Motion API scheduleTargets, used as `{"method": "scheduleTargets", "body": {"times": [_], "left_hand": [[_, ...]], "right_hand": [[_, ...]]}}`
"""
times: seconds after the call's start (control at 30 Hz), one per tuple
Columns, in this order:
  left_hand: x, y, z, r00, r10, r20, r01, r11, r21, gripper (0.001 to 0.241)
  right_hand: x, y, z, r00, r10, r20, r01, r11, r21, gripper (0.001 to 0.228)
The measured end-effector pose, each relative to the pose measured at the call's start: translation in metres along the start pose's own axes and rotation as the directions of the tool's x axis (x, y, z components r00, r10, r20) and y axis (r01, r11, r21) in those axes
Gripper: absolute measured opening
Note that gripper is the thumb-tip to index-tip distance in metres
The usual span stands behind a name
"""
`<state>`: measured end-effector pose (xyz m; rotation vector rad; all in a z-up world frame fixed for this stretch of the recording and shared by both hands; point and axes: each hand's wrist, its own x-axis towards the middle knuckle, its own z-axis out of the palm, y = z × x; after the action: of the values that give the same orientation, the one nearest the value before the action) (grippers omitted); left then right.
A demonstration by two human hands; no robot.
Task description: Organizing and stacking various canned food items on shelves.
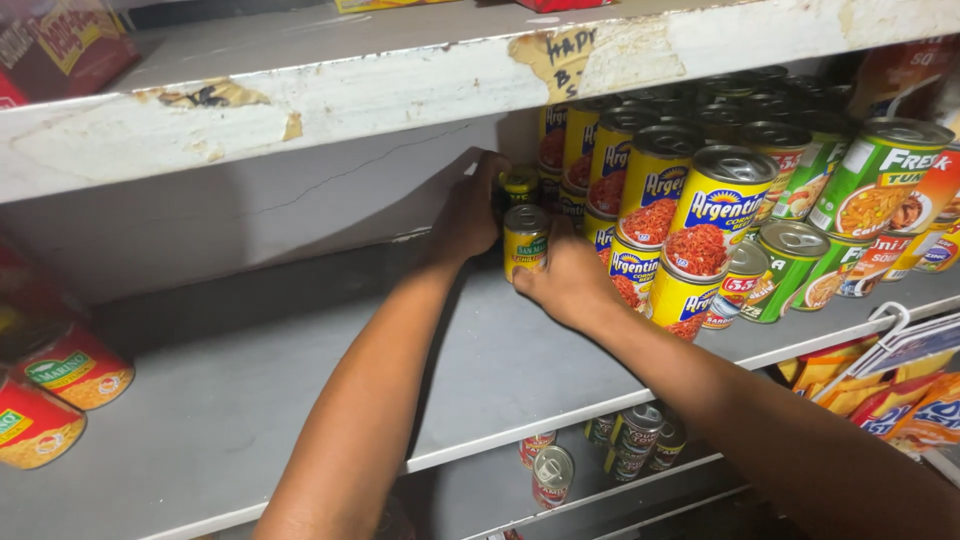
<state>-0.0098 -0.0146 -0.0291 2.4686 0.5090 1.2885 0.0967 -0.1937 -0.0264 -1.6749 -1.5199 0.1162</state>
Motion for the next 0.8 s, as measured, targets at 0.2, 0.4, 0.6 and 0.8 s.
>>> {"method": "scheduleTargets", "body": {"times": [0.2,0.4,0.6,0.8], "left_hand": [[-0.006,0.017,-0.005,1.0,0.005,0.001,-0.005,1.0,0.006,0.045],[-0.008,0.012,-0.004,1.0,0.022,-0.004,-0.022,1.0,0.022,0.049],[0.014,-0.015,-0.035,0.958,-0.253,0.134,0.196,0.921,0.336,0.041],[-0.011,0.086,-0.067,0.576,-0.439,0.69,0.496,0.858,0.131,0.056]], "right_hand": [[0.001,0.003,0.004,0.995,-0.061,-0.08,0.059,0.998,-0.019,0.063],[-0.004,0.0,0.005,0.99,-0.084,-0.115,0.082,0.996,-0.02,0.066],[-0.033,-0.039,-0.019,0.996,0.063,0.069,-0.054,0.989,-0.137,0.061],[-0.063,-0.031,-0.013,0.977,-0.178,0.116,0.194,0.97,-0.148,0.058]]}}
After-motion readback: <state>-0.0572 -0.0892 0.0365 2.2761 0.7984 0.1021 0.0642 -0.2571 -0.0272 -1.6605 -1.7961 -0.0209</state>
